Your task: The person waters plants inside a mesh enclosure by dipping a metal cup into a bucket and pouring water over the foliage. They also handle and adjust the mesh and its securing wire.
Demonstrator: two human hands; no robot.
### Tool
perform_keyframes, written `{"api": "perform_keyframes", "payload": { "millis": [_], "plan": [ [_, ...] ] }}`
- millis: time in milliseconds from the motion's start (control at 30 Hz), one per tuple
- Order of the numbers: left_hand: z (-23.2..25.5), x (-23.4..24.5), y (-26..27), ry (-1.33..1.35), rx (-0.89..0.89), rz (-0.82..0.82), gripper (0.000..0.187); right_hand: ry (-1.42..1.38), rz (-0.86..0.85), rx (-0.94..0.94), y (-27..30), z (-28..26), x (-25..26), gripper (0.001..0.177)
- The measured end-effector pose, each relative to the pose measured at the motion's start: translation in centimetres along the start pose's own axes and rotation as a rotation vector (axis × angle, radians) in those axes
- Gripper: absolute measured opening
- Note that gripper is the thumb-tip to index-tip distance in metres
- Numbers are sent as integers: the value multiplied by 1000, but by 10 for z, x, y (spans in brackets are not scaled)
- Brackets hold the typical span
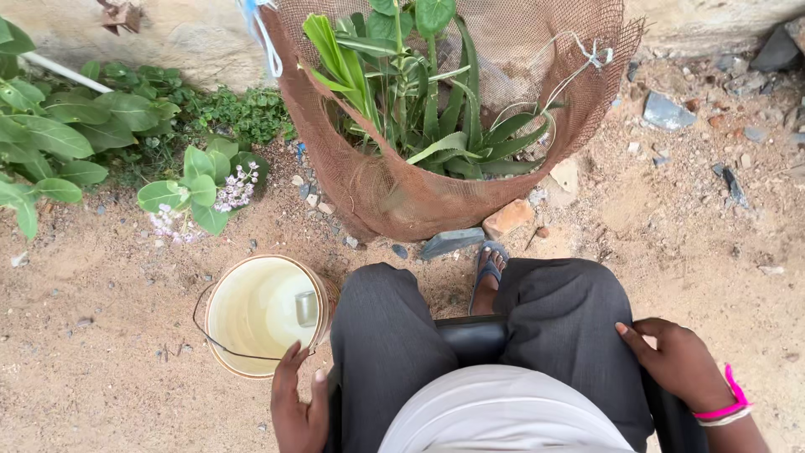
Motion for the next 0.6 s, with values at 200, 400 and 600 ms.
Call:
{"api": "perform_keyframes", "payload": {
  "millis": [200, 400, 600],
  "plan": [
    [201, -80, -89, -258, -648, -140, 37, -114, 184, 162, 9, -128, 122, 27],
    [308, -97, -186, -587, -1030, -262, 80, -66, 649, 812, 52, -255, 261, 30],
    [277, -132, -282, -946, -916, -569, 38, 182, 748, 948, 27, -343, 275, 58]
  ]
}}
Point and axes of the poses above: each hand's wrist, its own y-axis away from the middle knuckle, its own x-axis out of the back of the hand, z = x × y, the point moved 10 cm from there along -y, towards the middle knuckle, and after that the axes turned 9 degrees about y, right-handed, at the moved point
